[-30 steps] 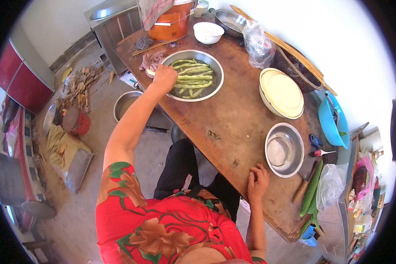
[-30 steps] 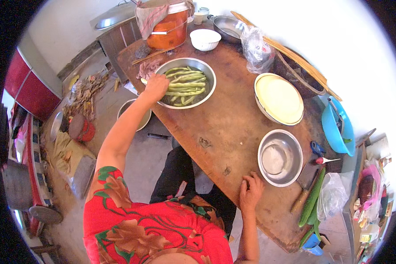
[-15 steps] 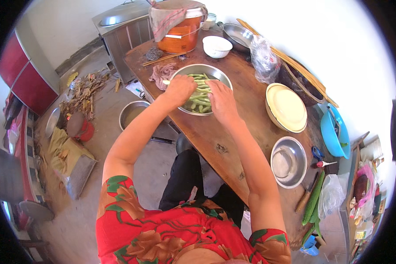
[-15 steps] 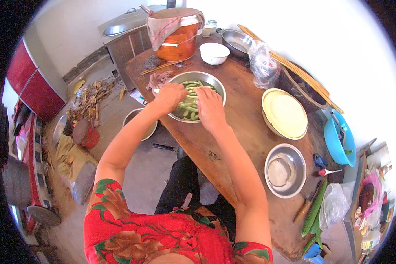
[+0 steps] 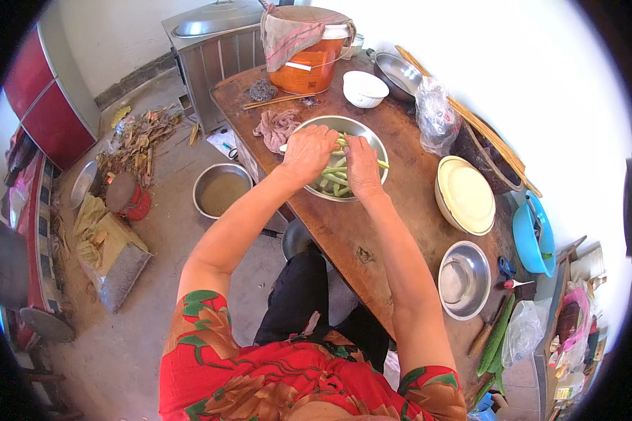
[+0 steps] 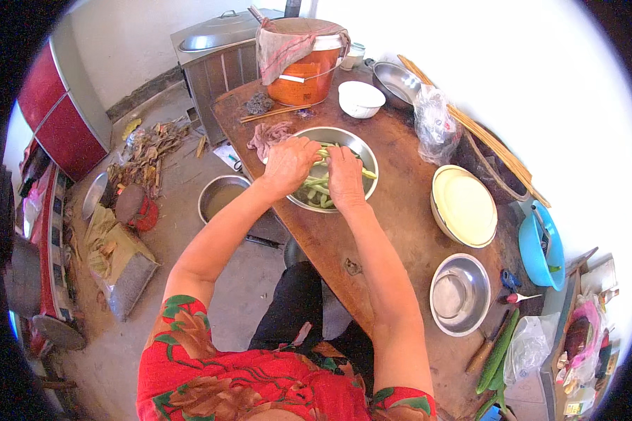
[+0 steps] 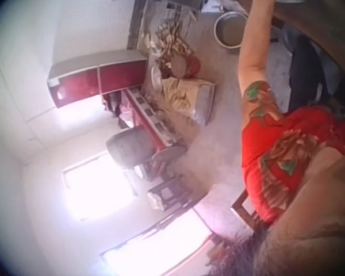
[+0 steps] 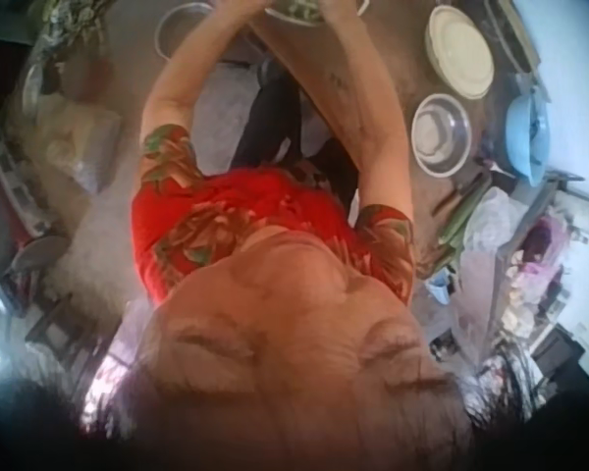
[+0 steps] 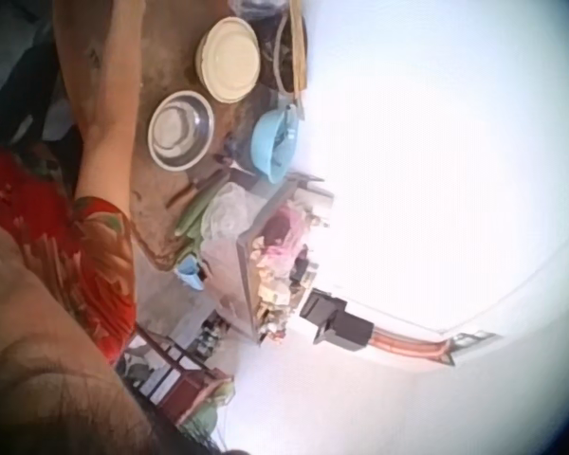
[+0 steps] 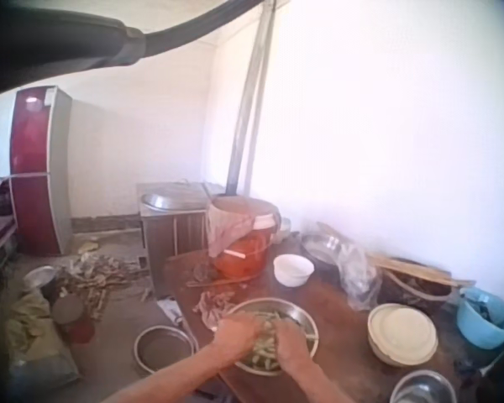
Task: The person washes green beans in a metal bowl, then transfers them to a wooden cutting board. Using a cleaver, the person chops the green beans into small pieces.
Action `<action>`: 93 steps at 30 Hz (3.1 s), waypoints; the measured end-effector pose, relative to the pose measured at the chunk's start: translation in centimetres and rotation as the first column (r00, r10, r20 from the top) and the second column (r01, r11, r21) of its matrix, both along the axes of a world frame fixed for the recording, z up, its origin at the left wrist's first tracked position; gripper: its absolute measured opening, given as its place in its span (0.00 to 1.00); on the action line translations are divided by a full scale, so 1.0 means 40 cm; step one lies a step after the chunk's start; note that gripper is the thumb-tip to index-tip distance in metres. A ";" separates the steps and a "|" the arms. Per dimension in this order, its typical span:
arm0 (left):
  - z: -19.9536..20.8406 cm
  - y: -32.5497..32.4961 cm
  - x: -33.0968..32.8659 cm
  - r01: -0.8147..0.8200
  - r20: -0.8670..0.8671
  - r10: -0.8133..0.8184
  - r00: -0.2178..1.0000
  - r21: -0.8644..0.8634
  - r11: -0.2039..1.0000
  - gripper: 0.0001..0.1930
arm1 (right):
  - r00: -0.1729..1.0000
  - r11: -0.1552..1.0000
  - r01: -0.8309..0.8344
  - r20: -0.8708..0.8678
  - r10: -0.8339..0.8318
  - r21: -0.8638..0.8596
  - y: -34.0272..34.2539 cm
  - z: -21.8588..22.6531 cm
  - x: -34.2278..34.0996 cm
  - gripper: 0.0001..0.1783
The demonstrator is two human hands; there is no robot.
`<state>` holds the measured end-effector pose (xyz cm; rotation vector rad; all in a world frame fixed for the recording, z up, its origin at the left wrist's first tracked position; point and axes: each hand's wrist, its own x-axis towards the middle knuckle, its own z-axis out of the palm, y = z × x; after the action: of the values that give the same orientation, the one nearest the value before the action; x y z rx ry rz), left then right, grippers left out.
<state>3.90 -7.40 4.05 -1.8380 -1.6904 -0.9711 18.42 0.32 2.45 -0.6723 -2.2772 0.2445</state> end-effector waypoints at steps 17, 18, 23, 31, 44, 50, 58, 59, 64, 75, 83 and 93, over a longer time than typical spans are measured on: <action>0.039 0.046 0.088 0.023 0.774 0.044 0.632 -0.075 0.997 0.13 | 0.838 0.850 -0.026 -0.475 -0.268 -0.526 -0.030 0.020 -0.091 0.12; 0.039 0.050 0.089 0.078 0.812 -0.032 0.582 -0.017 0.997 0.14 | 0.795 0.836 -0.141 -0.564 -0.224 -0.530 -0.005 0.006 -0.095 0.11; -0.008 0.073 0.070 0.249 0.931 -0.297 0.215 0.241 0.938 0.11 | 0.582 0.659 -0.541 -0.798 -0.155 -0.523 0.029 -0.013 -0.094 0.10; -0.032 0.070 0.060 0.377 0.969 -0.210 0.130 0.148 0.914 0.07 | 0.734 0.572 -0.512 -0.672 -0.096 -0.641 0.004 0.020 -0.048 0.13; -0.045 0.034 0.006 0.430 0.969 -0.247 0.033 0.209 0.878 0.08 | 0.647 0.488 -0.614 -0.750 -0.139 -0.620 0.041 0.054 0.013 0.16; -0.051 0.027 0.020 0.426 0.901 -0.414 0.125 0.328 0.843 0.10 | 0.532 0.378 -0.764 -0.842 -0.089 -0.523 0.030 0.024 0.014 0.17; -0.049 0.031 0.039 0.312 0.641 -0.207 0.739 -0.054 0.949 0.18 | 0.713 0.436 -0.539 -0.666 -0.219 -0.721 -0.013 -0.040 0.002 0.22; -0.058 0.033 0.037 0.264 0.623 -0.097 0.776 -0.181 0.947 0.19 | 0.782 0.499 -0.355 -0.544 -0.305 -0.791 -0.016 -0.041 0.013 0.27; -0.123 0.029 0.008 0.141 0.265 -0.010 0.964 -0.482 0.865 0.43 | 0.981 0.879 0.058 -0.136 -0.138 -0.473 -0.079 -0.007 0.240 0.30; -0.135 0.125 0.067 -0.083 -0.062 0.056 0.997 -0.828 0.555 0.41 | 0.859 0.855 0.353 0.493 -0.136 -0.379 -0.450 -0.129 0.689 0.36; -0.176 0.163 0.049 -0.046 0.020 0.076 0.997 -0.635 0.771 0.16 | 0.821 0.884 0.446 0.458 -0.341 -0.142 -0.476 -0.181 0.652 0.36; -0.064 0.176 -0.017 -0.085 0.051 0.175 0.983 -0.722 0.686 0.37 | 0.848 0.881 0.442 0.399 -0.349 -0.168 -0.472 -0.190 0.664 0.36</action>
<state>3.23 -0.36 1.50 -2.0831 -2.4876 -0.3482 44.99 -18.57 -5.16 -1.4103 -2.3934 0.2265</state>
